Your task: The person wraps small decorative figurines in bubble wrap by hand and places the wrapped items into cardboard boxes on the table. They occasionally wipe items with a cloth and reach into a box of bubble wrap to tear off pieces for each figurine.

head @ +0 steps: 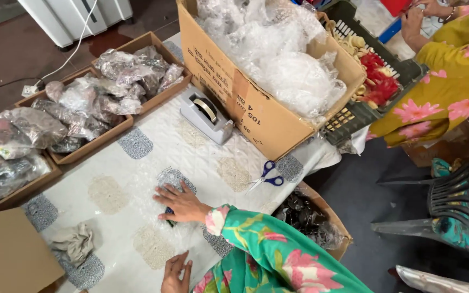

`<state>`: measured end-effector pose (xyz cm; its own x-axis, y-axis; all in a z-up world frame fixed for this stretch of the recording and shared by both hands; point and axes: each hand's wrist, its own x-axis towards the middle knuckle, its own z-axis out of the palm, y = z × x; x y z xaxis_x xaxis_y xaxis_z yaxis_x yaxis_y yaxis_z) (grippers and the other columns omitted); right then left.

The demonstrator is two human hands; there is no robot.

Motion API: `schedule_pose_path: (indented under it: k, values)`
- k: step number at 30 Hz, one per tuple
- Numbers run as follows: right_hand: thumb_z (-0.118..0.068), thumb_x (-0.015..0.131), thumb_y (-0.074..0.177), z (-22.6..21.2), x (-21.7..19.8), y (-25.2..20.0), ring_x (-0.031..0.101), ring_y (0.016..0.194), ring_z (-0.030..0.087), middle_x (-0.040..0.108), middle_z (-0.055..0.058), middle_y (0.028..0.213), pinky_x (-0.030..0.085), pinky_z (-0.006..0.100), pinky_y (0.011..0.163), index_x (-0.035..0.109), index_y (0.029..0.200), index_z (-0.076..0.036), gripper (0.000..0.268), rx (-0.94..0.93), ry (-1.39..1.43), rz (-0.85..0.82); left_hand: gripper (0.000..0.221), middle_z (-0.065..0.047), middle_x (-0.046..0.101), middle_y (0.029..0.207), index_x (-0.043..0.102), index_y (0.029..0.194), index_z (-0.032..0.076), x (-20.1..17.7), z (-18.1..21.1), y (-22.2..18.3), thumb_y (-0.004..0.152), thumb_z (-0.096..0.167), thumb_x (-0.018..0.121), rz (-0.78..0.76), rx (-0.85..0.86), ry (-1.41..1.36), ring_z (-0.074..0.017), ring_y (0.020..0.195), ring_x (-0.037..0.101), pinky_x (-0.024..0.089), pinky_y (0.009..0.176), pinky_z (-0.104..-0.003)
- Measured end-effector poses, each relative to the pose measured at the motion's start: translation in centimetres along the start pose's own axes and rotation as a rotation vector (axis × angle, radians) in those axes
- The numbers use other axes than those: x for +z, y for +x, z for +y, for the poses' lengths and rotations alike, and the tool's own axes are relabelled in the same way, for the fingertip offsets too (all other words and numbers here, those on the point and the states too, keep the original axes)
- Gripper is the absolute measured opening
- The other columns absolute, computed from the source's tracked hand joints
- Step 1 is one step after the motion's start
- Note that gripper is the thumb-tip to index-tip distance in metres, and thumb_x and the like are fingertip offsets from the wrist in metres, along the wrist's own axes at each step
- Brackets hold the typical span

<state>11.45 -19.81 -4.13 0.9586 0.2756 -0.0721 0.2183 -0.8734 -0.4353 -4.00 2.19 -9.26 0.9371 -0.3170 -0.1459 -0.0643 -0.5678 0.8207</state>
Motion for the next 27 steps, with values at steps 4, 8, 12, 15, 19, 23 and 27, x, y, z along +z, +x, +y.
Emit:
schedule_pose_path:
  k: [4,8,12,15,19,23,27]
  values:
    - [-0.067,0.043,0.097,1.2,0.6,2.1,0.023,0.158,0.031,0.027,0.006,0.171,0.008,0.073,0.119,0.036,0.16,-0.022,0.078,-0.037,0.02,0.053,0.045,-0.004,0.068,0.114,0.071,0.128,0.02,-1.7,4.4,0.6,0.084,0.017,0.076,0.034,-0.083,0.014,-0.0147,0.074,0.074,0.058,0.064,-0.032]
    - [-0.063,0.05,0.096,1.4,-0.1,4.4,0.02,0.155,0.036,0.03,0.005,0.167,0.004,0.077,0.113,0.042,0.155,-0.021,0.073,-0.012,-0.028,0.015,0.059,-0.005,0.067,0.114,0.058,0.143,0.027,-3.3,6.5,0.6,0.087,0.018,0.073,0.041,0.033,0.125,-0.0154,0.077,0.074,0.059,0.068,-0.034]
    - [-0.039,0.065,0.1,2.2,-6.0,1.5,0.046,0.141,0.032,0.059,0.006,0.143,0.025,0.061,0.119,0.061,0.137,-0.016,0.044,0.073,0.212,0.38,0.065,-0.007,0.063,0.116,0.051,0.147,0.028,-3.7,7.8,0.5,0.088,0.018,0.073,-0.001,0.051,0.172,-0.0177,0.08,0.073,0.06,0.067,-0.035]
    - [-0.014,0.068,0.094,4.4,-9.3,-4.4,0.057,0.124,0.033,0.066,0.012,0.127,0.04,0.044,0.109,0.065,0.127,-0.008,0.033,0.103,0.276,0.715,0.067,-0.008,0.062,0.117,0.048,0.15,0.028,-3.8,7.7,0.4,0.088,0.018,0.072,0.001,0.062,0.158,-0.0189,0.082,0.072,0.06,0.068,-0.036]
    - [0.001,0.065,0.086,11.5,-9.2,-14.2,0.055,0.127,0.035,0.063,0.014,0.129,0.04,0.045,0.11,0.063,0.128,-0.007,0.043,0.216,0.148,0.743,0.066,-0.008,0.063,0.115,0.05,0.15,0.029,-3.2,7.0,0.7,0.089,0.018,0.072,0.049,0.115,0.255,-0.0239,0.088,0.069,0.059,0.071,-0.038]
    - [-0.011,0.061,0.095,14.3,-8.2,-22.4,0.048,0.137,0.041,0.052,0.022,0.148,0.037,0.054,0.11,0.057,0.141,-0.005,0.046,0.404,-0.234,0.546,0.061,-0.007,0.062,0.114,0.055,0.145,0.03,-4.2,8.3,0.9,0.088,0.019,0.073,0.022,0.163,0.321,-0.0251,0.095,0.068,0.058,0.076,-0.04]
    - [-0.016,0.062,0.102,14.6,-6.4,-25.6,0.052,0.134,0.039,0.058,0.018,0.148,0.042,0.046,0.113,0.062,0.137,-0.013,0.035,0.46,-0.127,0.439,0.053,-0.008,0.062,0.121,0.062,0.14,0.027,-4.5,8.4,0.6,0.089,0.02,0.074,0.073,0.068,0.09,-0.0277,0.095,0.067,0.058,0.078,-0.04]
